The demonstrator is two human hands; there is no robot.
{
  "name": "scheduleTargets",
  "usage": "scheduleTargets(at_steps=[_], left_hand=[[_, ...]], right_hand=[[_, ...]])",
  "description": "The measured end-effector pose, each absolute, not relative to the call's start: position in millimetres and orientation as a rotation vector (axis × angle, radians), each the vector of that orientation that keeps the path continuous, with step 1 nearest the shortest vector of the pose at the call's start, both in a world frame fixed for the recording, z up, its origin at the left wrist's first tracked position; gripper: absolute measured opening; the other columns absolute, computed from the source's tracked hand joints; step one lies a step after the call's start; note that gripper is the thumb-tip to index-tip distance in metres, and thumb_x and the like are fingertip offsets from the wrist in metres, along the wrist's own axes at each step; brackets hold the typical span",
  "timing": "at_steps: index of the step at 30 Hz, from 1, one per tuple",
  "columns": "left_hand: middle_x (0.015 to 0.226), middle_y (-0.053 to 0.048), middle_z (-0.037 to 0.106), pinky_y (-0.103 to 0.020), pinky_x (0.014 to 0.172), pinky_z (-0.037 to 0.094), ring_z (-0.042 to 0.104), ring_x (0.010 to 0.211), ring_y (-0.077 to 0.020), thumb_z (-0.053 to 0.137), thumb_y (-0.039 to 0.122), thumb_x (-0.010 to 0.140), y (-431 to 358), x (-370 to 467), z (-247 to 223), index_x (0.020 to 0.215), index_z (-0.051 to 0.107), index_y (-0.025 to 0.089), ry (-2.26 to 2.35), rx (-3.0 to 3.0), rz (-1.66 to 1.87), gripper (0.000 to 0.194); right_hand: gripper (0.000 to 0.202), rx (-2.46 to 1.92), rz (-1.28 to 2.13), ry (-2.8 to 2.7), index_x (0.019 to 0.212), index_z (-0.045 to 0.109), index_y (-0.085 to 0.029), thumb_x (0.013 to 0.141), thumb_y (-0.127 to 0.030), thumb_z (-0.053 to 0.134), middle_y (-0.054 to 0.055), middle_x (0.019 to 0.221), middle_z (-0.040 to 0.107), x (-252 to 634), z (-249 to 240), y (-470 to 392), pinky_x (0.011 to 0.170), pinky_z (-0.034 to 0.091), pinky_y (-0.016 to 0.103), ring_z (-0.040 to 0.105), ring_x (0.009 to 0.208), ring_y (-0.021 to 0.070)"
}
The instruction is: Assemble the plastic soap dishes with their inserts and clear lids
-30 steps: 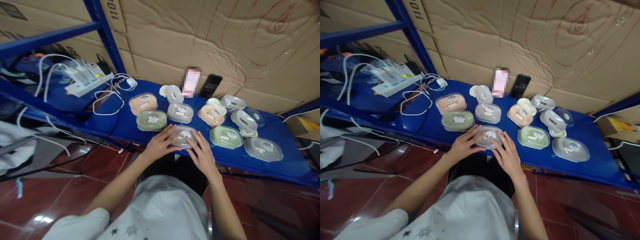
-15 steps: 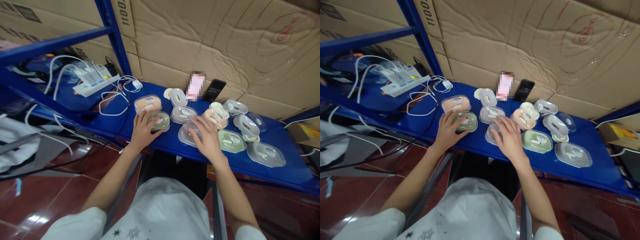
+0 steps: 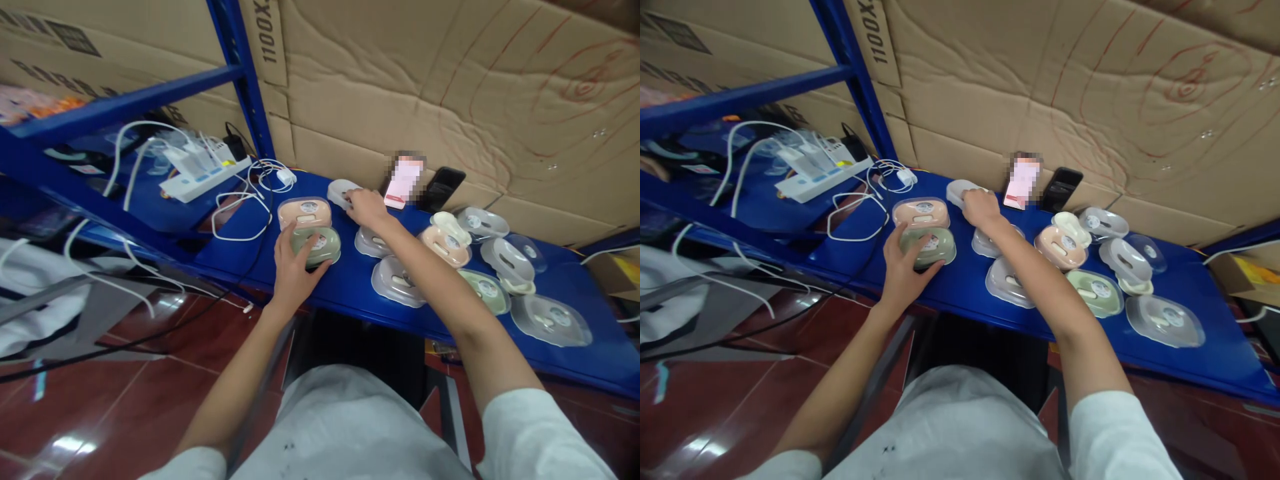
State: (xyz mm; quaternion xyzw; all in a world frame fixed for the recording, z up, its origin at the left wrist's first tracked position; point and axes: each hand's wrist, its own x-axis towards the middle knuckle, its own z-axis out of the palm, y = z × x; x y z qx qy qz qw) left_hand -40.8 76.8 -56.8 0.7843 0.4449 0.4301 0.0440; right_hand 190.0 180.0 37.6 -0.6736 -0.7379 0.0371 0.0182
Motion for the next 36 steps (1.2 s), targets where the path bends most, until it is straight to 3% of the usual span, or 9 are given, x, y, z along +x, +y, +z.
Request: scheduleTargets(at_steps=[5, 8, 12, 19, 23, 27, 29, 32, 36], left_hand=[[0.168, -0.02, 0.037, -0.064, 0.125, 0.04, 0.039, 0.156, -0.0434, 0.082, 0.041, 0.095, 75.7, -39.3, -54.5, 0.142, 0.066, 0.026, 1.376, 2.391, 1.295, 0.053], [0.166, -0.02, 0.04, -0.064, 0.124, 0.041, 0.041, 0.155, -0.0432, 0.082, 0.039, 0.094, 75.0, -38.9, -53.1, 0.142, 0.066, 0.025, 1.381, 2.401, 1.28, 0.052], [0.162, -0.02, 0.045, -0.063, 0.123, 0.042, 0.043, 0.153, -0.0421, 0.081, 0.039, 0.095, 75.1, -39.4, -52.9, 0.142, 0.067, 0.024, 1.367, 2.404, 1.296, 0.052], [0.157, -0.019, 0.05, -0.063, 0.125, 0.041, 0.041, 0.154, -0.0419, 0.081, 0.041, 0.095, 75.2, -40.0, -53.9, 0.143, 0.067, 0.024, 1.378, 2.404, 1.284, 0.052], [0.155, -0.019, 0.052, -0.062, 0.125, 0.04, 0.042, 0.153, -0.0412, 0.08, 0.041, 0.096, 75.2, -40.1, -53.0, 0.143, 0.068, 0.023, 1.382, 2.41, 1.281, 0.052], [0.156, -0.019, 0.052, -0.061, 0.126, 0.04, 0.042, 0.154, -0.0411, 0.08, 0.042, 0.095, 74.4, -38.9, -51.4, 0.142, 0.069, 0.023, 1.395, 2.406, 1.245, 0.051], [0.158, -0.02, 0.051, -0.061, 0.125, 0.04, 0.042, 0.154, -0.0415, 0.08, 0.043, 0.095, 73.2, -37.2, -50.4, 0.142, 0.069, 0.023, 1.417, 2.397, 1.216, 0.052], [0.164, -0.021, 0.046, -0.072, 0.126, 0.029, 0.041, 0.156, -0.0447, 0.081, 0.045, 0.094, 70.0, -34.1, -49.1, 0.142, 0.069, 0.026, 1.527, 2.384, 1.174, 0.053], [0.172, -0.02, 0.039, -0.083, 0.125, 0.004, 0.033, 0.16, -0.0496, 0.081, 0.047, 0.093, 59.9, -30.6, -45.4, 0.145, 0.067, 0.031, 1.628, 2.408, 1.211, 0.056]], right_hand=[[0.037, -1.784, 0.247, -2.399, 0.138, 0.072, -0.025, 0.106, -0.025, 0.051, 0.006, 0.148, 0.071, 200.1, 27.3, 197.2, 0.121, 0.04, 0.04, 0.059, 0.142, 0.0253], [0.046, -1.789, 0.26, -2.28, 0.145, 0.066, -0.019, 0.106, -0.02, 0.043, 0.011, 0.152, 0.067, 216.2, 21.5, 213.2, 0.122, 0.042, 0.042, 0.058, 0.143, 0.0264], [0.059, -1.915, 0.312, -2.106, 0.15, 0.061, -0.013, 0.091, -0.017, 0.059, 0.017, 0.15, 0.067, 238.2, 15.5, 233.7, 0.121, 0.045, 0.051, 0.061, 0.139, 0.034], [0.058, -2.04, 0.473, -1.973, 0.155, 0.054, -0.013, 0.098, -0.015, 0.045, 0.016, 0.139, 0.074, 250.0, 12.6, 254.7, 0.109, 0.056, 0.044, 0.073, 0.122, 0.0256], [0.051, -2.058, 0.537, -2.103, 0.14, 0.069, -0.013, 0.09, -0.014, 0.066, 0.015, 0.135, 0.076, 250.2, 13.6, 245.9, 0.11, 0.054, 0.038, 0.072, 0.124, 0.0271], [0.064, -2.063, 0.49, -2.217, 0.145, 0.067, -0.017, 0.084, -0.024, 0.085, 0.014, 0.142, 0.073, 240.9, 16.1, 229.7, 0.113, 0.051, 0.038, 0.069, 0.13, 0.0298], [0.061, -2.097, 0.422, -2.229, 0.144, 0.068, -0.018, 0.086, -0.029, 0.085, 0.016, 0.142, 0.073, 232.9, 20.5, 222.2, 0.113, 0.051, 0.043, 0.067, 0.131, 0.0334], [0.037, -2.151, 0.287, -2.204, 0.134, 0.075, -0.018, 0.099, -0.029, 0.068, 0.019, 0.137, 0.074, 224.6, 35.3, 209.5, 0.111, 0.05, 0.049, 0.066, 0.131, 0.0381], [0.034, -2.098, 0.13, -2.173, 0.127, 0.077, -0.017, 0.103, -0.024, 0.053, 0.016, 0.128, 0.077, 234.5, 67.6, 173.2, 0.107, 0.05, 0.049, 0.067, 0.124, 0.0375]])
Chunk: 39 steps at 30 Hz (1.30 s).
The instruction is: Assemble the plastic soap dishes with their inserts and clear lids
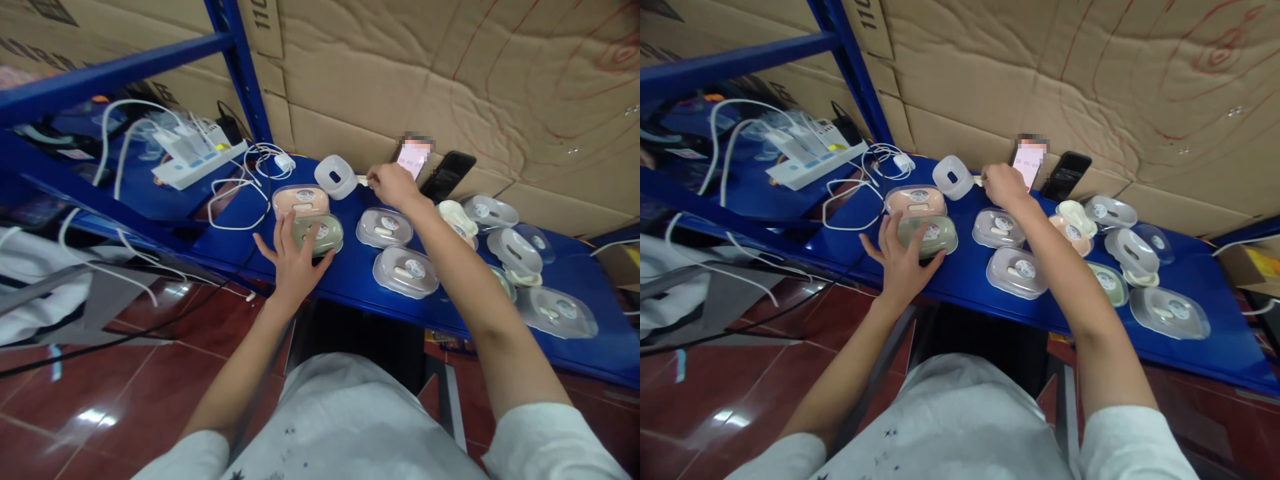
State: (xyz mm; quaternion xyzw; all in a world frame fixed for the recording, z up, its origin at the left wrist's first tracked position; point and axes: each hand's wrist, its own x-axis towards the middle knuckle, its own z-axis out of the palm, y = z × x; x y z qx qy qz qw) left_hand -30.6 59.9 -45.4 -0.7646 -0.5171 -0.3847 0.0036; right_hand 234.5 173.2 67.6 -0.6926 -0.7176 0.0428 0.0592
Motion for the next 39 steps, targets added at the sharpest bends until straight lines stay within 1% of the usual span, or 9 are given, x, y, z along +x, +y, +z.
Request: scheduleTargets(at_steps=[5, 9, 13, 18, 22, 24, 27, 32, 39], left_hand=[[0.16, -0.013, 0.058, -0.065, 0.132, 0.023, 0.054, 0.149, -0.0358, 0.072, 0.037, 0.1, 24.4, -9.1, -31.3, 0.148, 0.065, 0.035, -0.977, -2.739, -1.21, 0.048], [0.163, -0.009, 0.057, -0.064, 0.134, 0.02, 0.055, 0.148, -0.0297, 0.063, 0.039, 0.108, 0.9, 27.9, -22.8, 0.15, 0.062, 0.035, -0.517, -3.019, -0.905, 0.043], [0.163, -0.012, 0.056, -0.064, 0.129, 0.031, 0.052, 0.151, -0.0318, 0.055, 0.032, 0.111, 15.9, 49.5, -16.3, 0.143, 0.067, 0.029, -0.599, -3.132, -0.682, 0.035], [0.154, -0.012, 0.064, -0.047, 0.122, 0.044, 0.059, 0.145, -0.0266, 0.039, 0.019, 0.11, 89.1, 49.0, 13.9, 0.15, 0.063, 0.022, -0.674, -3.273, -0.772, 0.046], [0.151, -0.015, 0.066, -0.058, 0.123, 0.039, 0.059, 0.142, -0.0345, 0.049, 0.01, 0.097, 174.6, 55.8, 35.8, 0.149, 0.063, 0.02, -1.344, -3.019, -0.241, 0.055], [0.144, -0.024, 0.068, -0.069, 0.118, 0.038, 0.061, 0.137, -0.043, 0.061, 0.013, 0.09, 211.5, 61.8, 38.6, 0.142, 0.068, 0.013, -1.501, -2.935, -0.057, 0.052], [0.135, -0.025, 0.073, -0.069, 0.112, 0.042, 0.065, 0.128, -0.0442, 0.078, 0.017, 0.081, 246.7, 69.6, 36.3, 0.126, 0.075, 0.012, -1.557, -2.913, 0.083, 0.045], [0.119, -0.016, 0.078, -0.06, 0.116, 0.042, 0.068, 0.12, -0.0338, 0.081, 0.032, 0.091, 260.8, 68.8, 38.2, 0.108, 0.077, 0.011, -1.492, -2.924, 0.026, 0.027], [0.122, -0.011, 0.071, -0.048, 0.109, 0.052, 0.069, 0.123, -0.0289, 0.042, 0.052, 0.114, 188.4, 40.2, 66.4, 0.128, 0.066, 0.006, -1.175, -2.95, -0.67, 0.054]], right_hand=[[0.035, -1.784, -0.041, -2.118, 0.132, 0.073, -0.021, 0.105, -0.027, 0.052, 0.012, 0.12, 0.078, 263.3, 101.8, 66.6, 0.102, 0.053, 0.047, 0.07, 0.112, 0.032], [0.042, -1.705, -0.102, -1.986, 0.149, 0.064, -0.033, 0.108, -0.029, 0.053, 0.009, 0.124, 0.076, 270.6, 96.7, -54.5, 0.1, 0.054, 0.048, 0.069, 0.113, 0.0307], [0.067, -1.666, -0.076, -1.925, 0.16, 0.05, -0.05, 0.103, -0.015, 0.058, 0.005, 0.117, 0.073, 268.2, 50.5, -154.5, 0.09, 0.057, 0.048, 0.07, 0.105, 0.0293], [0.068, -1.703, -0.084, -1.87, 0.16, 0.053, -0.048, 0.101, -0.012, 0.056, 0.006, 0.114, 0.075, 271.6, -9.4, -191.2, 0.088, 0.06, 0.05, 0.073, 0.104, 0.03], [0.062, -1.781, -0.021, -1.916, 0.156, 0.058, -0.046, 0.103, -0.015, 0.052, 0.006, 0.122, 0.077, 278.6, -21.2, -170.9, 0.095, 0.06, 0.055, 0.073, 0.115, 0.0326], [0.062, -1.793, 0.008, -1.945, 0.157, 0.056, -0.046, 0.104, -0.015, 0.049, 0.006, 0.128, 0.077, 277.2, -21.0, -157.3, 0.099, 0.059, 0.057, 0.072, 0.12, 0.0332], [0.063, -1.781, 0.032, -1.953, 0.161, 0.052, -0.043, 0.105, -0.015, 0.045, 0.007, 0.142, 0.073, 271.5, -20.8, -143.3, 0.107, 0.057, 0.058, 0.069, 0.132, 0.0322], [0.06, -1.768, -0.075, -1.868, 0.163, 0.049, -0.039, 0.107, -0.02, 0.049, 0.007, 0.156, 0.064, 292.7, -15.5, -152.6, 0.118, 0.051, 0.057, 0.061, 0.146, 0.0306], [0.042, -1.971, -0.458, -1.555, 0.143, 0.069, -0.033, 0.106, -0.027, 0.05, 0.011, 0.14, 0.074, 400.9, 19.3, -166.7, 0.114, 0.052, 0.061, 0.067, 0.136, 0.0338]])
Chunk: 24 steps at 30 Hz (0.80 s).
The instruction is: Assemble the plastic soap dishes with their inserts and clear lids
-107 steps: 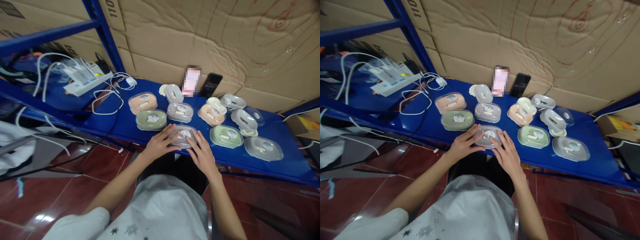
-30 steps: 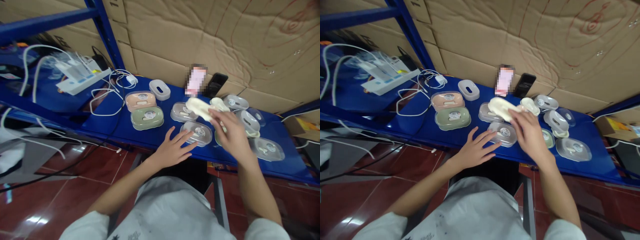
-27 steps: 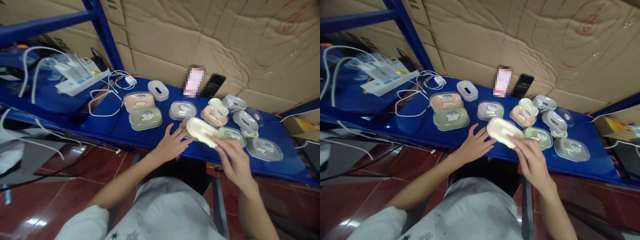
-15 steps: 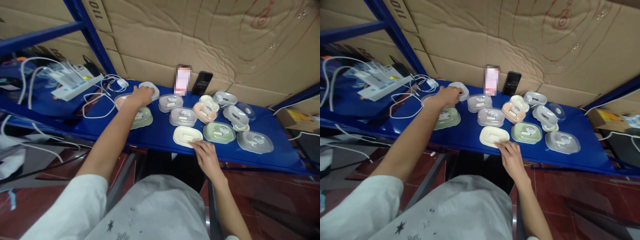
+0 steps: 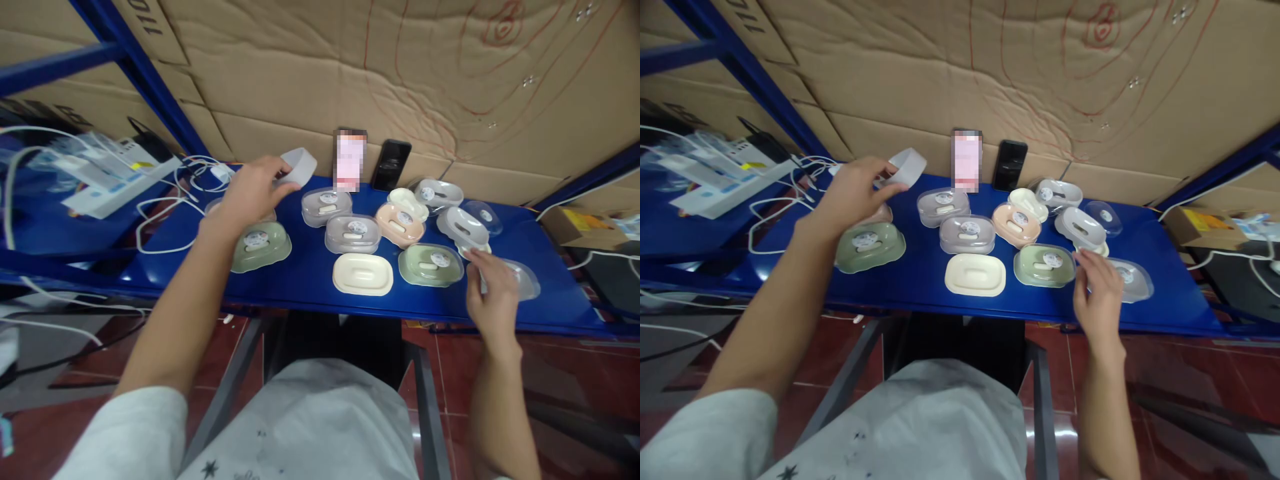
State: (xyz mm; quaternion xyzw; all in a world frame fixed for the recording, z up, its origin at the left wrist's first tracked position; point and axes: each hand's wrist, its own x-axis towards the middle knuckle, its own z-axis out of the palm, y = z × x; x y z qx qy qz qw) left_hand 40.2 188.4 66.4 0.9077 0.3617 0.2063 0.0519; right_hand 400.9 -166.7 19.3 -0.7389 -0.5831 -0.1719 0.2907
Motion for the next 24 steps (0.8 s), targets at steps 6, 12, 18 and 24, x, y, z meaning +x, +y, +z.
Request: scheduleTargets(at_steps=[6, 12, 18, 24], left_hand=[[0.12, -0.008, 0.078, -0.044, 0.096, 0.061, 0.076, 0.109, -0.0272, 0.064, 0.035, 0.108, 22.1, 22.6, 52.4, 0.122, 0.071, 0.025, 0.677, 2.854, 1.017, 0.019], [0.111, -0.008, 0.082, -0.041, 0.082, 0.059, 0.078, 0.093, -0.0247, 0.07, 0.017, 0.103, -40.1, 4.2, -1.6, 0.132, 0.067, 0.019, 0.549, 2.9, 1.083, 0.03], [0.118, -0.007, 0.082, -0.045, 0.101, 0.051, 0.077, 0.103, -0.0252, 0.074, 0.022, 0.101, -29.2, 0.0, -34.4, 0.13, 0.071, 0.024, 0.683, 2.929, 1.081, 0.029], [0.143, -0.014, 0.071, -0.056, 0.116, 0.039, 0.064, 0.137, -0.0353, 0.07, 0.023, 0.102, -18.2, -14.4, -39.2, 0.148, 0.062, 0.028, 0.859, 2.875, 0.849, 0.046]], right_hand=[[0.043, -2.309, -0.418, -1.612, 0.143, 0.068, -0.026, 0.103, -0.04, 0.06, 0.021, 0.154, 0.063, 463.6, 41.5, -75.2, 0.115, 0.045, 0.064, 0.059, 0.143, 0.0396], [0.047, -2.543, -0.283, -1.439, 0.104, 0.081, -0.026, 0.094, -0.07, 0.065, 0.022, 0.104, 0.08, 509.6, 39.4, -54.2, 0.099, 0.05, 0.059, 0.075, 0.105, 0.0358], [0.05, -2.334, -0.548, -1.46, 0.134, 0.075, -0.022, 0.112, -0.052, 0.041, 0.024, 0.123, 0.078, 440.5, 44.5, -108.2, 0.105, 0.047, 0.055, 0.073, 0.117, 0.0355], [0.04, -1.902, -0.305, -1.847, 0.144, 0.069, -0.042, 0.106, -0.032, 0.059, 0.005, 0.124, 0.08, 298.1, 27.0, -154.0, 0.102, 0.055, 0.056, 0.076, 0.113, 0.0324]])
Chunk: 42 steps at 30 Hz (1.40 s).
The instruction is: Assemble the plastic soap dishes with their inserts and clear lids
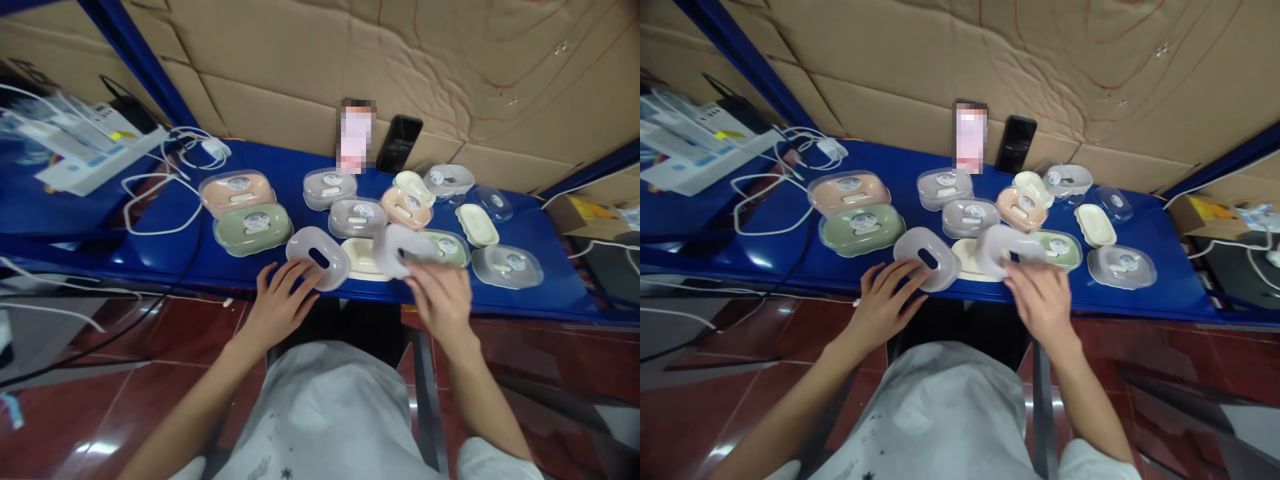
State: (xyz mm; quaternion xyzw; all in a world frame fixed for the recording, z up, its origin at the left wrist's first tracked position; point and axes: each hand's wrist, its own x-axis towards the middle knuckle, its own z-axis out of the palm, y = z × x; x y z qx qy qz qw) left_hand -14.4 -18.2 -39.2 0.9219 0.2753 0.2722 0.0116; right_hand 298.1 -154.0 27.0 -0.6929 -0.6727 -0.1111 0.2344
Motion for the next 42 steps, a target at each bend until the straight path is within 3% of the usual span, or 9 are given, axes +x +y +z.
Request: scheduleTargets(at_steps=[6, 10, 21, 23, 25, 29, 35, 38, 42], left_hand=[[0.113, -0.008, 0.079, -0.046, 0.098, 0.043, 0.071, 0.102, -0.0267, 0.077, 0.029, 0.101, -15.7, -27.8, -37.1, 0.131, 0.069, 0.026, 0.876, 2.852, 1.041, 0.032], [0.108, -0.009, 0.076, -0.041, 0.092, 0.046, 0.069, 0.098, -0.0254, 0.079, 0.029, 0.1, -15.4, -29.3, -34.1, 0.13, 0.069, 0.023, 0.901, 2.697, 1.232, 0.032], [0.115, -0.013, 0.077, -0.041, 0.089, 0.044, 0.07, 0.102, -0.0282, 0.068, 0.029, 0.106, 4.4, 5.5, -40.6, 0.141, 0.07, 0.02, 1.127, 2.861, 1.162, 0.036], [0.118, -0.014, 0.077, -0.042, 0.088, 0.043, 0.07, 0.103, -0.0296, 0.065, 0.026, 0.107, 12.6, 15.0, -40.4, 0.143, 0.069, 0.019, 1.148, 2.88, 1.093, 0.036], [0.122, -0.014, 0.077, -0.044, 0.09, 0.044, 0.07, 0.107, -0.031, 0.06, 0.019, 0.107, 18.9, 21.7, -39.7, 0.144, 0.068, 0.02, 1.152, 2.867, 1.01, 0.038], [0.136, -0.013, 0.074, -0.055, 0.111, 0.039, 0.067, 0.124, -0.0333, 0.052, 0.006, 0.103, 20.8, 26.4, -37.0, 0.147, 0.066, 0.024, 1.068, 2.796, 0.957, 0.049], [0.161, -0.019, 0.056, -0.054, 0.122, 0.039, 0.054, 0.148, -0.034, 0.061, 0.024, 0.108, 4.6, 33.5, -29.6, 0.152, 0.061, 0.024, 0.616, 2.82, 0.866, 0.043], [0.166, -0.018, 0.051, -0.059, 0.125, 0.035, 0.049, 0.154, -0.0362, 0.064, 0.034, 0.108, 0.2, 39.1, -29.1, 0.151, 0.061, 0.026, 0.534, 2.859, 0.736, 0.043], [0.145, -0.016, 0.068, -0.06, 0.127, 0.033, 0.06, 0.142, -0.0334, 0.069, 0.036, 0.106, 1.2, 41.5, -33.8, 0.13, 0.071, 0.023, 0.546, 2.812, 0.804, 0.028]], right_hand=[[0.045, -1.793, -0.134, -1.96, 0.145, 0.068, -0.046, 0.108, -0.024, 0.054, 0.004, 0.125, 0.08, 261.0, 0.0, -125.1, 0.105, 0.058, 0.052, 0.076, 0.119, 0.0305], [0.044, -1.765, -0.114, -1.995, 0.147, 0.066, -0.041, 0.109, -0.023, 0.053, 0.003, 0.134, 0.078, 261.8, -5.4, -110.1, 0.108, 0.058, 0.051, 0.074, 0.126, 0.0286], [0.079, -1.762, -0.014, -2.111, 0.173, 0.01, -0.054, 0.11, -0.022, 0.047, -0.002, 0.154, 0.066, 245.7, -15.4, -119.3, 0.109, 0.057, 0.055, 0.069, 0.137, 0.0267], [0.076, -1.724, -0.01, -2.121, 0.174, 0.015, -0.051, 0.11, -0.024, 0.048, -0.002, 0.155, 0.065, 256.4, -7.1, -120.4, 0.114, 0.055, 0.054, 0.067, 0.14, 0.026], [0.065, -1.719, -0.073, -2.076, 0.17, 0.034, -0.043, 0.11, -0.025, 0.048, 0.001, 0.153, 0.067, 281.3, 8.8, -114.8, 0.117, 0.052, 0.054, 0.065, 0.141, 0.0277], [0.042, -2.004, -0.273, -1.775, 0.147, 0.066, -0.023, 0.11, -0.032, 0.046, 0.014, 0.145, 0.071, 364.8, 46.3, -71.2, 0.116, 0.049, 0.056, 0.065, 0.136, 0.0343], [0.072, -2.597, -0.067, -1.622, 0.158, 0.052, -0.009, 0.102, -0.052, 0.067, 0.033, 0.171, 0.036, 450.7, 54.4, 22.9, 0.119, 0.035, 0.066, 0.045, 0.152, 0.0472], [0.074, -2.631, -0.051, -1.62, 0.155, 0.054, -0.008, 0.098, -0.052, 0.073, 0.033, 0.166, 0.042, 457.0, 53.2, 35.2, 0.119, 0.037, 0.061, 0.048, 0.149, 0.0435], [0.064, -2.389, -0.251, -1.568, 0.153, 0.055, -0.013, 0.099, -0.042, 0.071, 0.025, 0.157, 0.057, 438.4, 64.5, -9.3, 0.12, 0.043, 0.049, 0.055, 0.145, 0.0341]])
